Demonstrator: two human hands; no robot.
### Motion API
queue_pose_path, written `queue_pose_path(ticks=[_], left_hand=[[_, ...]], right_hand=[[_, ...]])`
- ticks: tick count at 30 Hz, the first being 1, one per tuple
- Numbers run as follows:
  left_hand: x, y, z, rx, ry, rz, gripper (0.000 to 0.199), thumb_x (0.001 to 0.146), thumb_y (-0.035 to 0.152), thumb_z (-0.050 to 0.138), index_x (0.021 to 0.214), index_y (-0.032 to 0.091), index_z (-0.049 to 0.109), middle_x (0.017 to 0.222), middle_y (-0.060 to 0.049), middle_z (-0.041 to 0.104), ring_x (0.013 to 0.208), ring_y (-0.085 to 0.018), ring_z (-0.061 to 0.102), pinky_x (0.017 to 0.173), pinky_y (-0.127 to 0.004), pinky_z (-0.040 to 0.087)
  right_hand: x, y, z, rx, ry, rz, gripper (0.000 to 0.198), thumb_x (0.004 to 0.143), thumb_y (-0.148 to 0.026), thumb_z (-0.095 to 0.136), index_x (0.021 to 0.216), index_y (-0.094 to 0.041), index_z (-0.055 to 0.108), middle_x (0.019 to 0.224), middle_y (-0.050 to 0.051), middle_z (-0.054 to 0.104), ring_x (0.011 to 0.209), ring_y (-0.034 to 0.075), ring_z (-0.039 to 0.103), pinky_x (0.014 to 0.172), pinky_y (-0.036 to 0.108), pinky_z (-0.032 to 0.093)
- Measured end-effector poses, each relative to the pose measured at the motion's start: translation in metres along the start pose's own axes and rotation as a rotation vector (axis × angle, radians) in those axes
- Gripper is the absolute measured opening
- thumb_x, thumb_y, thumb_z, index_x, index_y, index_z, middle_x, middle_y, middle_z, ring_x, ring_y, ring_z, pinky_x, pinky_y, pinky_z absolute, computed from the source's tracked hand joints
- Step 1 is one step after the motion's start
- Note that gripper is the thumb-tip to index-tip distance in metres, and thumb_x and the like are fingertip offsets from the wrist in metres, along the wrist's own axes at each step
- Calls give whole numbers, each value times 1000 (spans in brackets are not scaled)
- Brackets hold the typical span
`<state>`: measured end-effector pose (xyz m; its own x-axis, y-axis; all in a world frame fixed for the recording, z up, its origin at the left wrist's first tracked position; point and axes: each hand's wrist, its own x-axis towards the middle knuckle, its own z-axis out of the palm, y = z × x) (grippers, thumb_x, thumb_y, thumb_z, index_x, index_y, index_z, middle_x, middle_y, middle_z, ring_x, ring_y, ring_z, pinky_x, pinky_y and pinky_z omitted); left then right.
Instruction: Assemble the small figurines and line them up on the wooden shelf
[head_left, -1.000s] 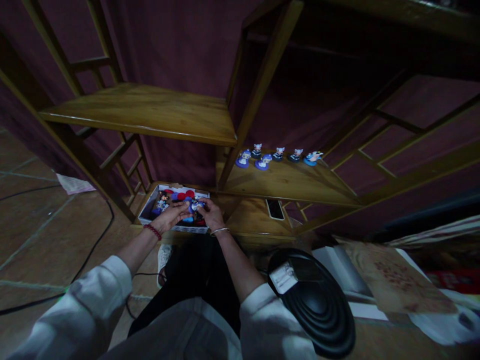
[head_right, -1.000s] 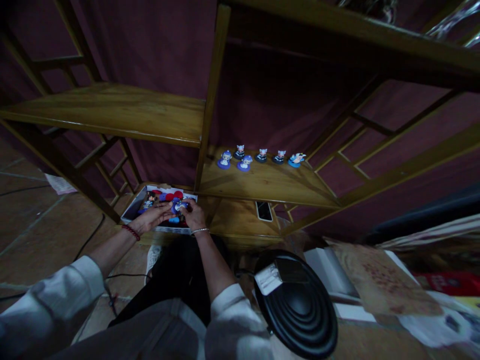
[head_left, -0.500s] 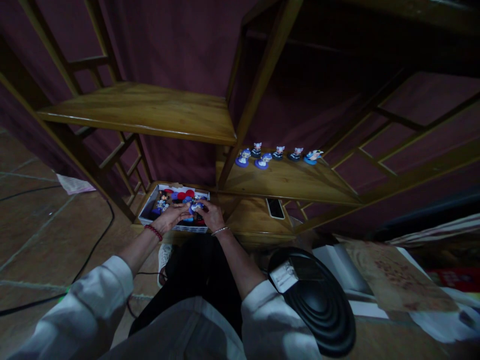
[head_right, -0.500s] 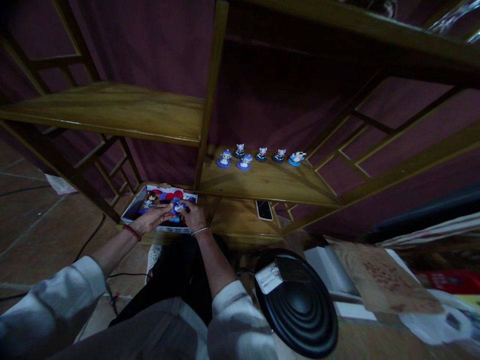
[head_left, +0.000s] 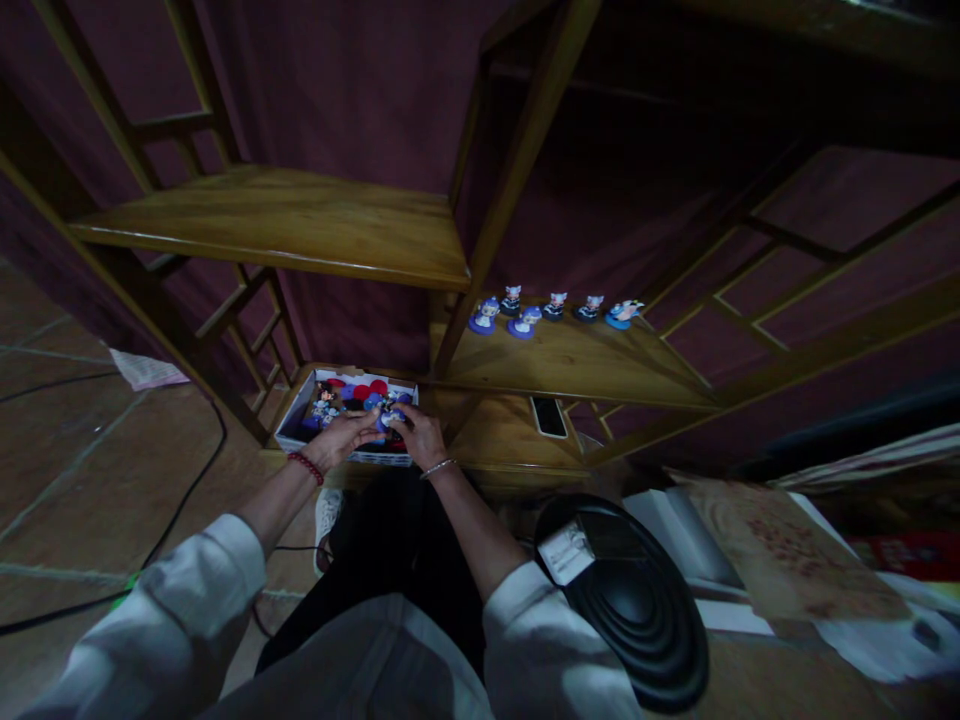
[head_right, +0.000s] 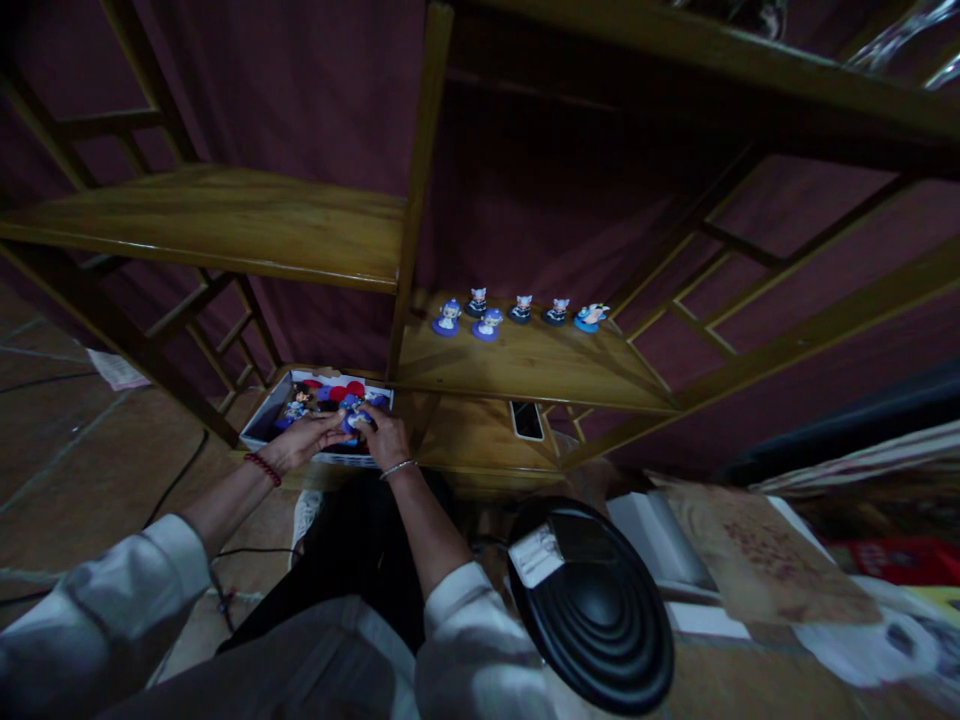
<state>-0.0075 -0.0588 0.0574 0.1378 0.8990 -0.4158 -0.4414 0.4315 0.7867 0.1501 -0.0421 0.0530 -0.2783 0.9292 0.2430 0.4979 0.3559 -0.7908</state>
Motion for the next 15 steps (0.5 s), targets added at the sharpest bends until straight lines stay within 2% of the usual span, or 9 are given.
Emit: queue_pose_path(ticks=[4,10,15], left_hand=[[-2,0,2,-32,21,-6,9,70,18,65,67,10,63,61,-1,62,60,-9,58,76,-32,52],[0,-4,3,-96,12,-27,7,74,14,60,69,10,60,61,-2,61,63,-10,59,79,-35,51],[6,-9,7,-210,22,-40,12,77,6,52,67,11,56,62,-3,61,62,-10,59,81,-39,50]], right_hand=[[1,-2,-3,0,-14,-34,22,77,-23,58,98,-26,63,102,-1,64,95,14,59,88,24,43],[6,-10,-13,-58,-84,-49,29,76,-21,57,104,-28,60,106,-1,63,95,15,58,87,26,43],[7,-10,-11,-68,-88,13,39,75,-20,58,112,-30,52,102,-2,63,88,15,60,82,27,45]])
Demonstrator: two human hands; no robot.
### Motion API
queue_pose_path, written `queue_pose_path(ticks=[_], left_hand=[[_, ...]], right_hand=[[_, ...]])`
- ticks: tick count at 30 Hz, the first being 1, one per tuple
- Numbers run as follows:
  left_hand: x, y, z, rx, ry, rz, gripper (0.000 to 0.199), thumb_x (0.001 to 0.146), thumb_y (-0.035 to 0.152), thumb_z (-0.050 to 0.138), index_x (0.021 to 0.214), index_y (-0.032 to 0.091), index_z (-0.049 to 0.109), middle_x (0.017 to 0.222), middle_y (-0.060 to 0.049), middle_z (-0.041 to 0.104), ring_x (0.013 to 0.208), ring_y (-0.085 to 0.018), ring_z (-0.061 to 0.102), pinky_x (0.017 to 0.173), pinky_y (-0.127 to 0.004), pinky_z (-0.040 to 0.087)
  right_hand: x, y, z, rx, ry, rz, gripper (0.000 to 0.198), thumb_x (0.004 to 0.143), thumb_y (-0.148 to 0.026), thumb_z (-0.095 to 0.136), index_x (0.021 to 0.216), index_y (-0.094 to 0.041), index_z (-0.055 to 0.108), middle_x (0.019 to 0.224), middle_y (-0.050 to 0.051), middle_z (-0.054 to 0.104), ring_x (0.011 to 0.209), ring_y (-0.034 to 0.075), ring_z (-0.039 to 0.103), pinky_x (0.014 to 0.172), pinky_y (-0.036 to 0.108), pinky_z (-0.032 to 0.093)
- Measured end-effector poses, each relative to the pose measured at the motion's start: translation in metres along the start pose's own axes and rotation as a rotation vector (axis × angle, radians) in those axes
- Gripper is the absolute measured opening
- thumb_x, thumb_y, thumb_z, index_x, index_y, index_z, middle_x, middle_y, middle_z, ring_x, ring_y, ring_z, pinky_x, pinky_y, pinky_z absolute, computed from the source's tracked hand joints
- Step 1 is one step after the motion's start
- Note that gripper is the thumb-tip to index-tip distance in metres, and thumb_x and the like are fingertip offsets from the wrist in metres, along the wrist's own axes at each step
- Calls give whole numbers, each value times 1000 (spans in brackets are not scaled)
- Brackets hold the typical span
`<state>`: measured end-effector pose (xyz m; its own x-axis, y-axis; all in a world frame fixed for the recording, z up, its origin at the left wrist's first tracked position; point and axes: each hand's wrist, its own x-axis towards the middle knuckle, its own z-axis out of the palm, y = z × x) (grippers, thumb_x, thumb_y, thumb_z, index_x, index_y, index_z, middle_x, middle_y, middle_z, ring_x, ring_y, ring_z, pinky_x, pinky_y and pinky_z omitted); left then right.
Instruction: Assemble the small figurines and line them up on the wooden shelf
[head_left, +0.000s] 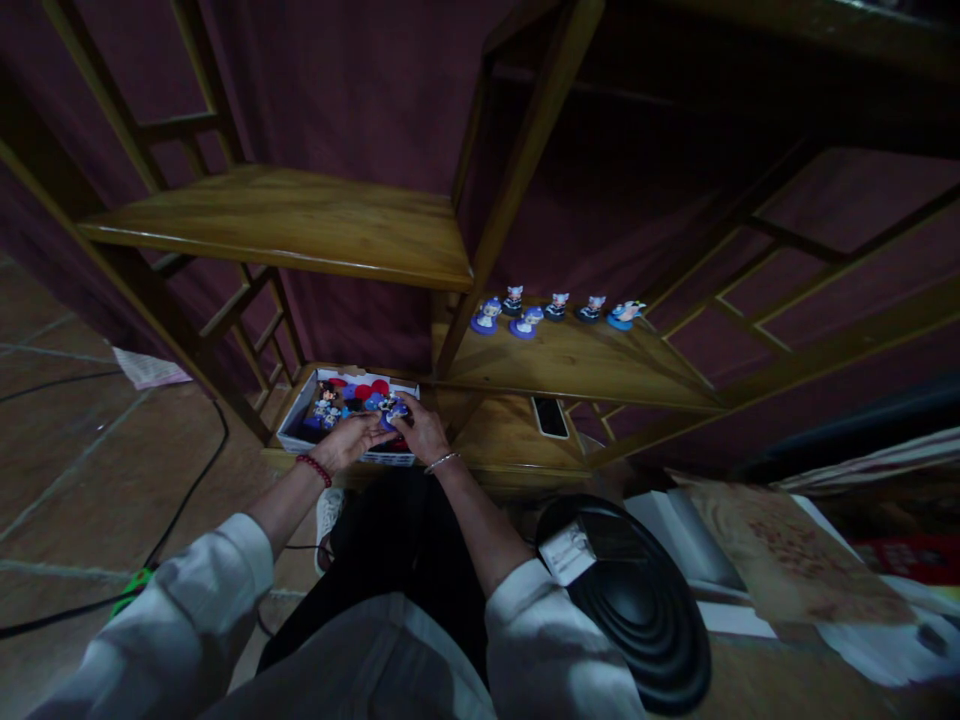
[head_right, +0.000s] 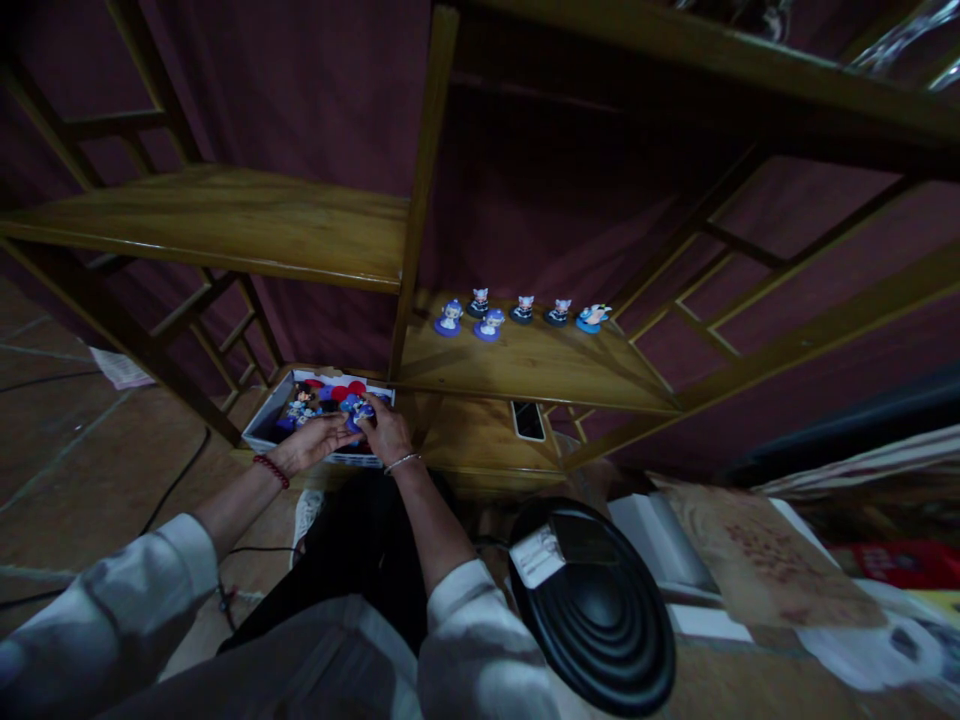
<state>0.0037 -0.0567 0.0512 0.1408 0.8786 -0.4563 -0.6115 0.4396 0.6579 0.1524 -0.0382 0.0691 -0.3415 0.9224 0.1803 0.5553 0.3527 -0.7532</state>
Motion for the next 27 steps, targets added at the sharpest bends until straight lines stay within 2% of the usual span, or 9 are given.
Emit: queue_pose_path(ticks=[3,10,15,20,27], left_hand=[[3,-1,2,-36,9,4,15,78,4,48,67,11,54,62,-3,61,62,-10,60,81,-38,50],[1,2,3,-30,18,-1,15,77,1,47,69,11,53,64,-3,61,62,-10,60,79,-37,51],[-1,1,5,7,35,0,14,76,0,47,68,11,53,62,-2,59,61,-11,60,79,-39,51],[-1,0,4,32,16,3,13,75,1,50,67,11,55,66,-4,61,67,-14,62,80,-39,51],[-5,1,-2,36,-131,-7,18,69,-6,52,76,9,61,76,-7,66,80,-16,63,88,-37,47]], right_hand=[[1,3,5,22,47,66,41,73,-20,59,112,-28,50,100,-1,63,85,15,61,81,28,46],[4,10,11,102,76,110,37,71,-22,60,107,-25,51,98,0,64,87,15,60,82,28,45],[2,6,8,58,77,75,22,71,-23,59,93,-25,57,84,-3,64,76,14,60,74,25,45],[2,8,9,75,60,67,25,73,-24,58,98,-28,58,86,-5,64,74,13,60,73,23,45],[4,10,7,77,49,128,26,73,-28,60,98,-29,59,83,-5,65,74,13,60,71,23,46]])
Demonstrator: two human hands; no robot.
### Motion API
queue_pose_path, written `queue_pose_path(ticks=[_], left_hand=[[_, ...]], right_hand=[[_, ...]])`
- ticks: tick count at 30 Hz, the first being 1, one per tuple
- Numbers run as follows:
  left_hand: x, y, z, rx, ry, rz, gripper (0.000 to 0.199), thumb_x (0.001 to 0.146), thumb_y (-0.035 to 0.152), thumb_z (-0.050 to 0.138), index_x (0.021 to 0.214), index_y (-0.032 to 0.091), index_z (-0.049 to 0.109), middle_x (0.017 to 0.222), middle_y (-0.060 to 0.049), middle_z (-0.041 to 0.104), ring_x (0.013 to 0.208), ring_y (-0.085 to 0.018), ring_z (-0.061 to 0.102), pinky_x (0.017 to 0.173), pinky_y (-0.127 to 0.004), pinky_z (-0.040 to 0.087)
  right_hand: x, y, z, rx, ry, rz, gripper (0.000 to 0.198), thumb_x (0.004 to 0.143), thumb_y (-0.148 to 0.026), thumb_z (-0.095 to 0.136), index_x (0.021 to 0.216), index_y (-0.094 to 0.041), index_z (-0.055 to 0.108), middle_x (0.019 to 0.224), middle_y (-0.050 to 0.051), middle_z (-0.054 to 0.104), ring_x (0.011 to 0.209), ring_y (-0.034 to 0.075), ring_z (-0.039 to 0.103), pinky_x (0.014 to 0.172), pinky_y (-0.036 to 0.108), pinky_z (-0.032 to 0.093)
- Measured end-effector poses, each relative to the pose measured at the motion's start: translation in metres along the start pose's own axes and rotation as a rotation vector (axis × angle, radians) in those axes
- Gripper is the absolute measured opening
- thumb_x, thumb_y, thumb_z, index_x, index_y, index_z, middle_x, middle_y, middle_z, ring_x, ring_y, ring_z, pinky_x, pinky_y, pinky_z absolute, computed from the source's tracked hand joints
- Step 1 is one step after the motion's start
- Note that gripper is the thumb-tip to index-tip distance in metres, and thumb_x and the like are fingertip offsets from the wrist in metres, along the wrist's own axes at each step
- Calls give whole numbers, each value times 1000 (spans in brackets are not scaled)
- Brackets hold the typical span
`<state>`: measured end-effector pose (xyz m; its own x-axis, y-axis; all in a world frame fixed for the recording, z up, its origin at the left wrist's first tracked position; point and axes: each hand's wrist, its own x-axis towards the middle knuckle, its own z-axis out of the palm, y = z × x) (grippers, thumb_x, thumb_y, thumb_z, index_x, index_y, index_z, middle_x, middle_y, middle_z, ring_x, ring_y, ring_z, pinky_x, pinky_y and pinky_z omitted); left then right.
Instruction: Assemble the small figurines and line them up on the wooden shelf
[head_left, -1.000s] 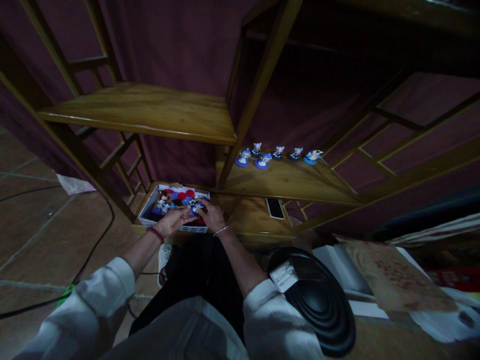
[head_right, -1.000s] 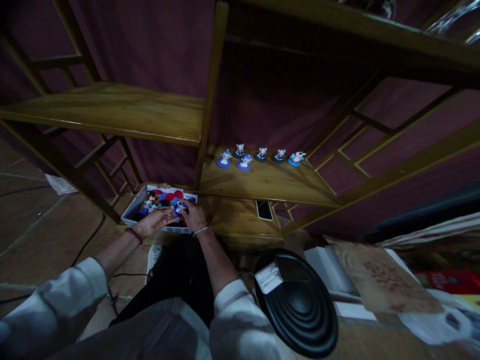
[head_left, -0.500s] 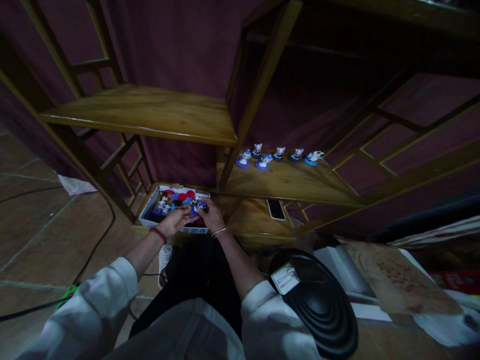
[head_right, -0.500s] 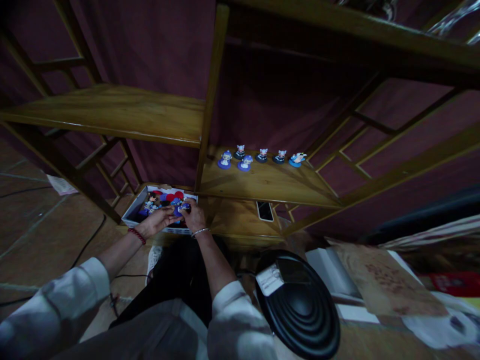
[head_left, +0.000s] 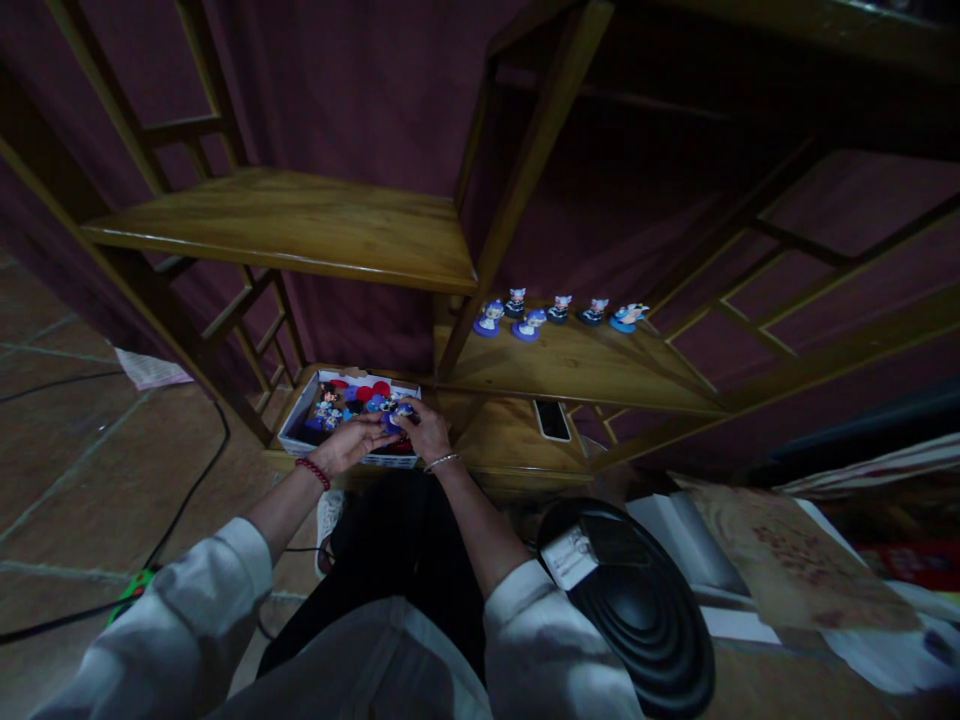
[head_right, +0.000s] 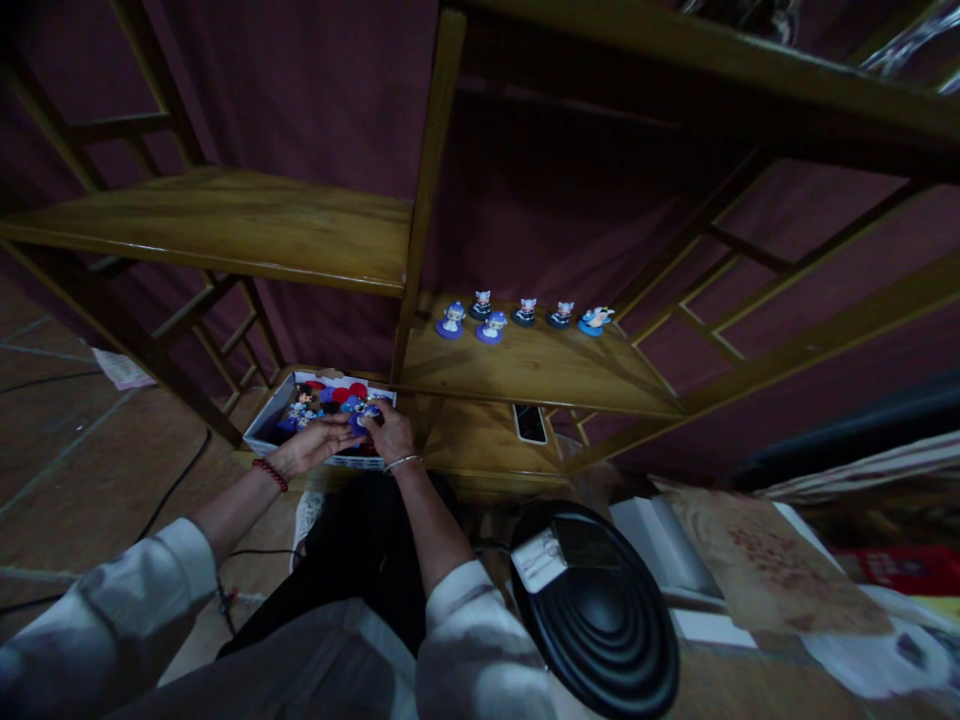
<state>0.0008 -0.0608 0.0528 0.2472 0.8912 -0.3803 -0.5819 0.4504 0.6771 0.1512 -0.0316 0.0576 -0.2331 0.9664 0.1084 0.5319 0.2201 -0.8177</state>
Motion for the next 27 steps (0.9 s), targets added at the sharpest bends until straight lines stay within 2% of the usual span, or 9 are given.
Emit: queue_pose_path(ticks=[4,8,12,19,27], left_hand=[[-5,0,-3,-6,-62,25,20,70,-6,53,78,8,64,77,-5,65,83,-15,62,92,-37,45],[-9,2,-3,-22,-26,23,19,71,-4,54,80,9,64,86,-6,65,89,-15,61,94,-37,43],[-10,3,-2,-34,21,15,15,71,-3,56,75,10,63,81,-5,64,87,-14,61,94,-38,43],[-15,4,4,-16,5,21,10,70,0,60,71,9,64,76,-3,63,79,-12,62,92,-38,45],[-21,5,11,16,-19,18,5,68,4,63,66,8,64,71,-4,63,75,-14,62,88,-39,46]], right_hand=[[-1,-7,-5,-50,-23,-3,28,74,-28,58,102,-29,58,83,-4,65,75,14,60,72,24,46],[-3,-12,-10,-76,-53,-29,32,74,-24,57,106,-28,56,85,-3,65,74,14,60,71,24,46],[-5,-13,-14,-100,-71,-80,30,75,-21,56,105,-28,56,88,-4,64,74,13,60,72,25,46],[-6,-13,-20,-108,-117,-167,27,75,-21,57,101,-27,57,86,-4,65,72,13,60,70,23,46],[-14,-27,-37,-187,-184,-319,24,77,-16,54,100,-24,56,95,-1,63,87,14,58,80,25,43]])
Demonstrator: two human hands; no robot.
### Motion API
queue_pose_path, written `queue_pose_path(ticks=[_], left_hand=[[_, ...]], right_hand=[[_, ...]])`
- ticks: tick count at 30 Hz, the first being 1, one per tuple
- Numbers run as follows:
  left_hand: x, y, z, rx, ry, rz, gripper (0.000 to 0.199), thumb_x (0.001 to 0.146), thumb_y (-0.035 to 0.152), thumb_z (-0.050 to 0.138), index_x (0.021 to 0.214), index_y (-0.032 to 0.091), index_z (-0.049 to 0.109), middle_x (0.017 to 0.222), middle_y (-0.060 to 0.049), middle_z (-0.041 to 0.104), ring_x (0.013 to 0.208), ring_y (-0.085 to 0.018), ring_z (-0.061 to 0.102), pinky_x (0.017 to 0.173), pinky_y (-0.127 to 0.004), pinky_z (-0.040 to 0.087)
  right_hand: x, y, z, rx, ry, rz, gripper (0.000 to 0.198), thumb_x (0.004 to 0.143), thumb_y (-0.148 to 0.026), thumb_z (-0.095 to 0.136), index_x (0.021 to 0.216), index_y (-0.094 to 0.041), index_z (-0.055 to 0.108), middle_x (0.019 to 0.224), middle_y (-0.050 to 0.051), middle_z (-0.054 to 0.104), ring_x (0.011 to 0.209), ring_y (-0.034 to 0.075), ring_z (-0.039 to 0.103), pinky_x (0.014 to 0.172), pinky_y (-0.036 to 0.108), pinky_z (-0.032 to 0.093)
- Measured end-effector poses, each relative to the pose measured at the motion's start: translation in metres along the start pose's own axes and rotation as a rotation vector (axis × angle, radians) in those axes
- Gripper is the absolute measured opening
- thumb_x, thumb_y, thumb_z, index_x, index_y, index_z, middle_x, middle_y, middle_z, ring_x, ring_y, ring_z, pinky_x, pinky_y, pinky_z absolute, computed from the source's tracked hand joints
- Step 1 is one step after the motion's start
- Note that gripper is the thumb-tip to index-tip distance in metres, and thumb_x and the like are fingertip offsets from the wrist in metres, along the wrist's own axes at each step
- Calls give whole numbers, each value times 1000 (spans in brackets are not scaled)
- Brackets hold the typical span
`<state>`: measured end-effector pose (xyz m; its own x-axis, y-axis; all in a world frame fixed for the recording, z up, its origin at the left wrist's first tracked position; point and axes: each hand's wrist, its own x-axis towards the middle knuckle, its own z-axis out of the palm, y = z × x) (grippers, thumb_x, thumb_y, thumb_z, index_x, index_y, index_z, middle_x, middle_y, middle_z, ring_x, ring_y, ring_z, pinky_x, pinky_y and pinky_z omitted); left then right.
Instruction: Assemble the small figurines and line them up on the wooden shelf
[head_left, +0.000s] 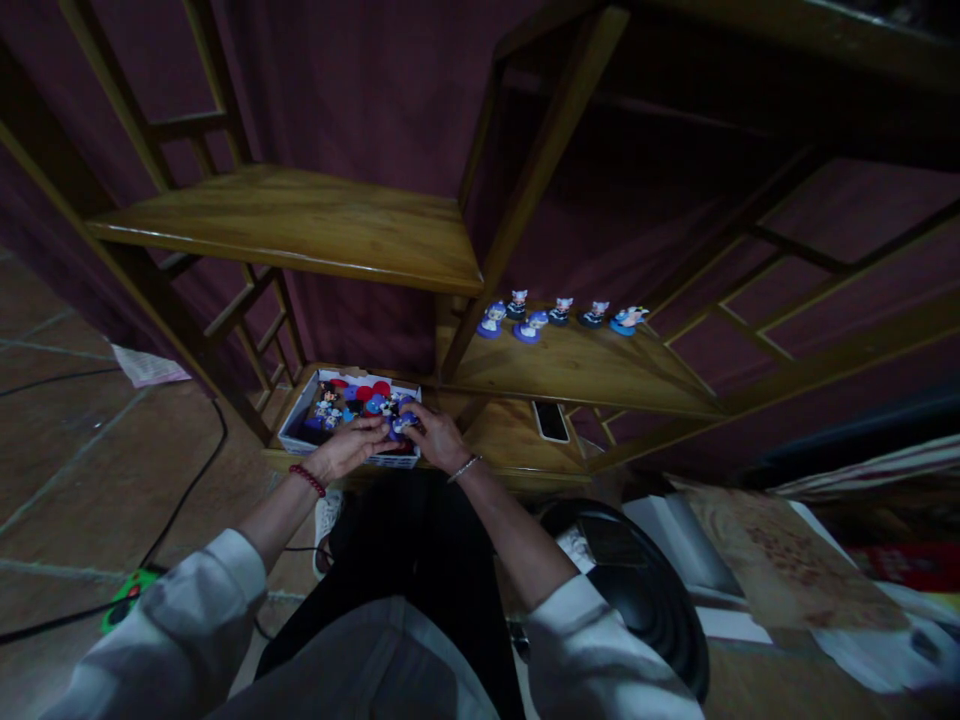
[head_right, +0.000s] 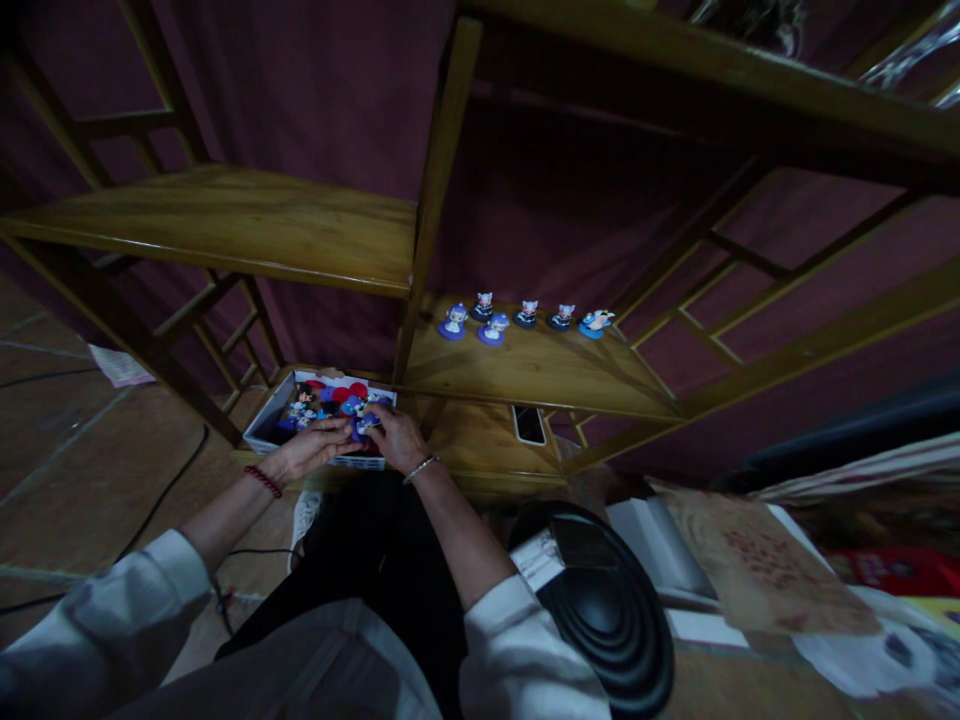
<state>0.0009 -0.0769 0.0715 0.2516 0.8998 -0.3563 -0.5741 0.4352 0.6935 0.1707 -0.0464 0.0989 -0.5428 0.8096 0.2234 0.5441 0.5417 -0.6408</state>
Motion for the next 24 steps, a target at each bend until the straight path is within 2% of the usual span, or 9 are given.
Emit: queue_pose_path(ticks=[7,13,20,24], left_hand=[[-10,1,11,-3,-91,5,4,69,6,63,70,8,66,73,-5,65,74,-15,61,87,-39,47],[-19,1,23,12,-138,36,9,67,10,67,76,8,67,79,-6,65,77,-15,61,83,-37,49],[-23,-8,29,51,-172,94,8,66,14,69,72,10,66,73,-4,64,75,-13,60,81,-35,50],[-24,-11,33,99,-184,96,14,67,16,68,79,10,67,81,-6,66,78,-15,61,81,-36,49]], right_hand=[[-6,-12,-23,-71,-69,-194,22,84,-17,46,103,-22,57,100,4,61,94,14,55,85,26,42],[-10,-17,-37,-130,-67,-288,22,83,-20,49,104,-19,57,95,5,63,89,15,58,81,26,44],[-19,-17,-39,-119,-29,-228,21,80,-18,54,100,-17,59,97,7,63,86,15,60,78,24,45],[-25,-20,-41,-117,-10,-131,20,78,-21,56,97,-19,60,93,4,65,82,14,61,74,23,45]])
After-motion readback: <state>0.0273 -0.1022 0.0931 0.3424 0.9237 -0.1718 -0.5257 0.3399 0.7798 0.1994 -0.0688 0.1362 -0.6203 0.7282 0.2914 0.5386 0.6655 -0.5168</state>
